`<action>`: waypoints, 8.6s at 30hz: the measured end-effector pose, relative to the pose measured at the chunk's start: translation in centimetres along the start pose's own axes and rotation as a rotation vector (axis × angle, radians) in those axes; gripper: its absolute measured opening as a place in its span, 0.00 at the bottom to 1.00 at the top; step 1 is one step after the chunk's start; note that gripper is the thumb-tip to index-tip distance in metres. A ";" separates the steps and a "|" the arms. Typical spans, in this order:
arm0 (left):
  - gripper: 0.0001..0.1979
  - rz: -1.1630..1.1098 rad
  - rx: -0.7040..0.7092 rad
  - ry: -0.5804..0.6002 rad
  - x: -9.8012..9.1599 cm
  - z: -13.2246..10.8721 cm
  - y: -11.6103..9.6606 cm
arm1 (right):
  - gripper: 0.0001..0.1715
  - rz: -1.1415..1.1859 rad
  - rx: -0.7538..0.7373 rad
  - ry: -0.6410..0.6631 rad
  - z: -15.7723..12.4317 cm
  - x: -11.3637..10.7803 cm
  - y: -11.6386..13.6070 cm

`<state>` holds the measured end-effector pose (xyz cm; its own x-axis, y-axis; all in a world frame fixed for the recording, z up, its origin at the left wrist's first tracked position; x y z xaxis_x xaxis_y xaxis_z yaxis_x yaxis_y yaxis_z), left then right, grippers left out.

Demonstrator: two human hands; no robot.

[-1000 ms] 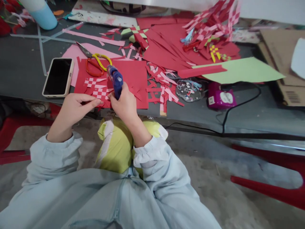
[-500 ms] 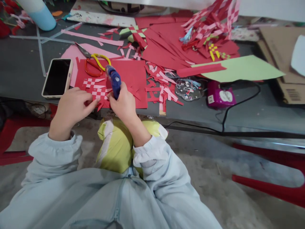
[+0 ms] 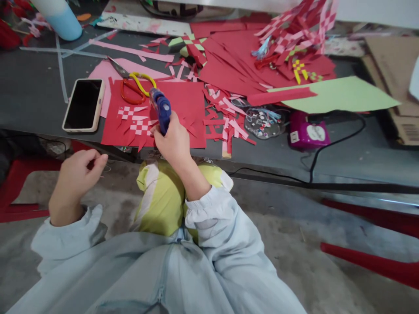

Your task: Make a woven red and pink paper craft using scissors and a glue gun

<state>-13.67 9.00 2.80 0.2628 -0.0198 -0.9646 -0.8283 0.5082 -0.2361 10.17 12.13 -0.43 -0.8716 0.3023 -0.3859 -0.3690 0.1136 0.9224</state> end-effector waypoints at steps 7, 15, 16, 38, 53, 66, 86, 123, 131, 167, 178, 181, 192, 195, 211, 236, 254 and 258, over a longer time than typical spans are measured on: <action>0.20 0.032 -0.216 0.385 7.6 -3.9 2.8 | 0.11 0.059 0.035 -0.083 -0.5 -1.2 0.4; 0.16 0.046 -0.397 0.461 10.4 -8.5 5.0 | 0.12 0.237 0.041 -0.131 -0.5 -2.4 -0.2; 0.15 0.036 -0.393 0.442 10.4 -8.7 5.1 | 0.12 0.251 0.042 -0.136 -0.5 -2.5 -0.3; 0.20 0.087 -0.472 0.265 5.8 -7.9 2.3 | 0.14 0.362 0.027 -0.107 -0.8 -4.0 -0.4; 0.16 0.131 0.208 -0.242 0.6 1.6 -8.5 | 0.11 0.563 0.125 -0.147 -0.9 -7.2 -0.7; 0.17 0.068 0.190 -0.220 1.3 2.7 -10.0 | 0.12 0.595 0.172 -0.135 -1.1 -9.6 -1.5; 0.29 0.231 0.311 -0.010 4.2 9.9 -15.1 | 0.12 0.629 0.182 -0.137 -0.8 -10.3 -1.7; 0.09 -0.315 0.244 -0.410 -0.1 6.0 -12.8 | 0.28 0.623 0.153 0.089 -0.7 -10.0 -1.3; 0.11 -0.833 -0.016 -0.431 1.8 5.8 -10.4 | 0.36 0.582 0.199 0.263 -1.0 -8.6 -0.8; 0.18 -1.169 -0.124 -0.345 4.6 6.0 -10.5 | 0.22 0.467 0.283 0.058 -0.6 -8.8 -1.8; 0.17 -1.225 -0.204 -0.307 7.5 5.0 -13.2 | 0.24 0.448 0.296 0.102 -1.0 -8.7 -1.7; 0.14 -1.066 -0.166 -0.364 6.7 4.5 -12.9 | 0.22 0.426 0.292 0.090 -1.1 -8.8 -1.8; 0.05 -0.291 0.240 -0.467 2.5 2.2 -13.7 | 0.28 0.379 0.327 0.205 -2.1 -8.0 -1.9; 0.06 -0.330 0.248 -0.454 2.3 2.0 -13.0 | 0.29 0.325 0.346 0.218 -2.5 -8.3 -2.0; 0.06 -0.399 0.292 -0.119 2.5 1.2 -10.8 | 0.27 0.139 0.437 0.496 -5.0 -8.2 -1.6; 0.08 -0.310 0.262 -0.011 3.9 1.6 -11.2 | 0.26 0.043 0.391 0.590 -5.1 -7.1 -1.9; 0.09 -0.312 0.258 -0.012 3.9 1.6 -11.1 | 0.30 0.023 0.402 0.629 -5.2 -7.1 -2.0; 0.09 -0.313 0.262 -0.018 3.9 1.6 -11.1 | 0.30 0.015 0.384 0.626 -5.2 -7.2 -1.8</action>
<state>-2.67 4.71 1.86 0.4926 -0.1942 -0.8483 -0.5538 0.6820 -0.4777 15.46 4.85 0.62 -0.9392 -0.2773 -0.2023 -0.3166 0.4722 0.8226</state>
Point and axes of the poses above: each hand's wrist, its own z-axis towards the middle knuckle, its own x-axis out of the palm, y = z × x, the point moved 8 cm from there along z, towards the middle knuckle, and after that the axes turned 13 degrees about x, right-handed, at the moved point
